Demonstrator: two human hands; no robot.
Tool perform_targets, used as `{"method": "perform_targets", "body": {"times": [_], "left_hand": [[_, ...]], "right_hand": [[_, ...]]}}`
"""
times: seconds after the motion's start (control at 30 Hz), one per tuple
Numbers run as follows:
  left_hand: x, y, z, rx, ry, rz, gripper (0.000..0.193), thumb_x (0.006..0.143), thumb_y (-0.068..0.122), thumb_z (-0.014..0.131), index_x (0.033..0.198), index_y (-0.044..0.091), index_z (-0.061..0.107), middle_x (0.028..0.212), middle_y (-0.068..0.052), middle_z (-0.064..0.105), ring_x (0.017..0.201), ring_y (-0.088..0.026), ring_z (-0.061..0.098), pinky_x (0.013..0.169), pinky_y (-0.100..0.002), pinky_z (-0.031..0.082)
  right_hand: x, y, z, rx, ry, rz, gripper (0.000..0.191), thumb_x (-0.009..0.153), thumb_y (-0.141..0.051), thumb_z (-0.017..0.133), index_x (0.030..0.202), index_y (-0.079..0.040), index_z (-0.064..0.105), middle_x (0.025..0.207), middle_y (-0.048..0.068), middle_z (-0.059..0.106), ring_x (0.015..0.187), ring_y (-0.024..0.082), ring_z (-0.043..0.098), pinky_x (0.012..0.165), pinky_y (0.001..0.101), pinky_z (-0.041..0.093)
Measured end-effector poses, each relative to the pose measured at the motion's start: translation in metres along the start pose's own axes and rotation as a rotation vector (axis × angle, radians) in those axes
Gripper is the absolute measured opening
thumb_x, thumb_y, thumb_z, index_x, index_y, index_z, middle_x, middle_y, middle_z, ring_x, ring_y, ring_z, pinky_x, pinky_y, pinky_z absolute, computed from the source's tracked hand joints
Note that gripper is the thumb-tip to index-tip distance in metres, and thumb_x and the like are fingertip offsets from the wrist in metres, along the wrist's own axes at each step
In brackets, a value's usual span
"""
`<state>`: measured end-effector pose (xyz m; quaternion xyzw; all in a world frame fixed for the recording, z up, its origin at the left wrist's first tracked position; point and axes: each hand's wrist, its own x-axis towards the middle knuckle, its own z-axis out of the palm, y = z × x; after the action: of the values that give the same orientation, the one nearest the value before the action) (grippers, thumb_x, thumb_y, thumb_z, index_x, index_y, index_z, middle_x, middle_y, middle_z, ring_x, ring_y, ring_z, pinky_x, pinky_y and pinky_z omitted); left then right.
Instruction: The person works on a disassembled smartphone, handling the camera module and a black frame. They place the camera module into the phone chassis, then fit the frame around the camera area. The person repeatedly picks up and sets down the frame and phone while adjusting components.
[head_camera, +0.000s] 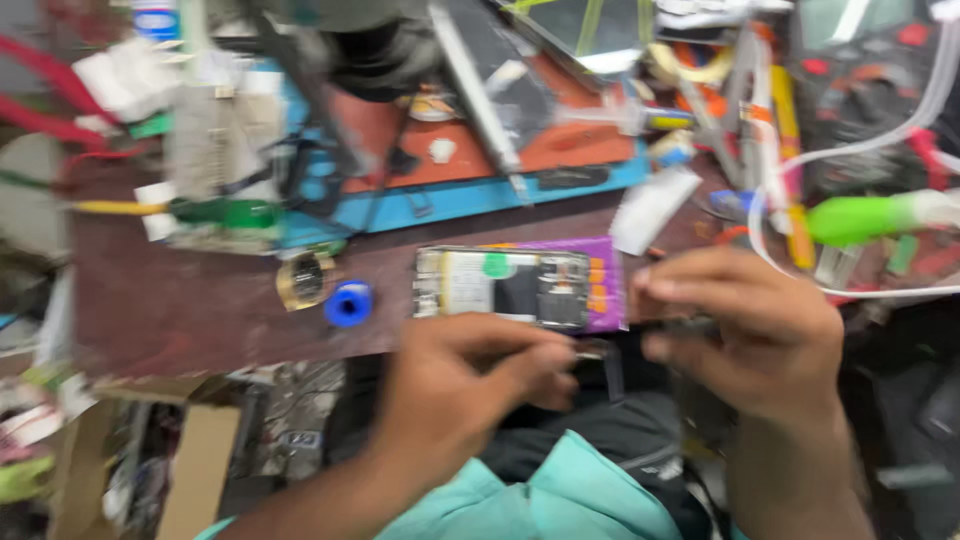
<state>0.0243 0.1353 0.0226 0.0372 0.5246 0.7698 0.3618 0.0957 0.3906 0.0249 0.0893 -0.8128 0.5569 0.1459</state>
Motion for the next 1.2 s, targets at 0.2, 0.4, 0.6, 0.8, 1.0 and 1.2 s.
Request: {"method": "perform_targets", "body": {"times": [0.2, 0.4, 0.6, 0.8, 1.0, 1.2], "left_hand": [[0.008, -0.034, -0.001, -0.290, -0.153, -0.191, 0.030, 0.100, 0.022, 0.074, 0.108, -0.007, 0.072, 0.087, -0.012, 0.072, 0.074, -0.015, 0.070, 0.068, -0.031, 0.060], [0.008, -0.030, -0.003, -0.261, -0.214, -0.145, 0.030, 0.103, 0.025, 0.071, 0.109, -0.004, 0.072, 0.087, -0.011, 0.073, 0.072, -0.015, 0.069, 0.066, -0.030, 0.059], [0.005, 0.006, -0.035, 0.788, -0.024, 0.426, 0.022, 0.103, 0.023, 0.063, 0.108, 0.008, 0.078, 0.094, -0.009, 0.078, 0.086, -0.023, 0.077, 0.076, -0.033, 0.060], [0.030, 0.064, -0.124, 1.488, 0.712, 0.660, 0.013, 0.092, 0.016, 0.073, 0.103, 0.009, 0.073, 0.092, -0.014, 0.066, 0.090, -0.036, 0.065, 0.078, -0.048, 0.051], [0.074, 0.079, -0.163, 1.741, 0.642, 0.749, 0.012, 0.084, 0.022, 0.079, 0.087, 0.011, 0.078, 0.089, -0.013, 0.063, 0.091, -0.034, 0.064, 0.079, -0.047, 0.050], [0.052, 0.083, -0.146, 1.749, 0.573, 0.882, 0.015, 0.087, 0.020, 0.078, 0.082, 0.006, 0.075, 0.087, -0.010, 0.060, 0.091, -0.032, 0.062, 0.080, -0.046, 0.050]], "right_hand": [[0.000, 0.009, 0.031, 0.080, -0.080, 0.070, 0.029, 0.076, 0.006, 0.080, 0.104, 0.004, 0.074, 0.098, 0.018, 0.075, 0.087, 0.023, 0.077, 0.076, 0.0291, 0.063], [-0.011, 0.022, 0.034, 0.202, -0.014, 0.020, 0.024, 0.079, -0.001, 0.080, 0.101, 0.003, 0.072, 0.099, 0.018, 0.073, 0.088, 0.024, 0.076, 0.077, 0.0307, 0.064], [-0.037, 0.038, 0.025, 0.464, 0.228, 0.117, 0.016, 0.109, -0.006, 0.072, 0.112, 0.010, 0.071, 0.107, 0.021, 0.071, 0.095, 0.026, 0.074, 0.093, 0.0370, 0.063], [-0.052, 0.064, -0.002, 0.622, 0.342, 0.206, 0.017, 0.117, -0.007, 0.065, 0.119, 0.009, 0.061, 0.113, 0.023, 0.069, 0.096, 0.031, 0.072, 0.089, 0.0399, 0.060], [-0.061, 0.069, -0.004, 0.591, 0.324, 0.166, 0.018, 0.114, -0.009, 0.065, 0.121, 0.006, 0.061, 0.110, 0.019, 0.066, 0.095, 0.029, 0.073, 0.088, 0.0389, 0.060], [-0.052, 0.053, -0.009, 0.612, 0.320, 0.153, 0.016, 0.114, -0.006, 0.065, 0.122, 0.009, 0.061, 0.113, 0.023, 0.068, 0.098, 0.030, 0.071, 0.094, 0.0406, 0.060]]}}
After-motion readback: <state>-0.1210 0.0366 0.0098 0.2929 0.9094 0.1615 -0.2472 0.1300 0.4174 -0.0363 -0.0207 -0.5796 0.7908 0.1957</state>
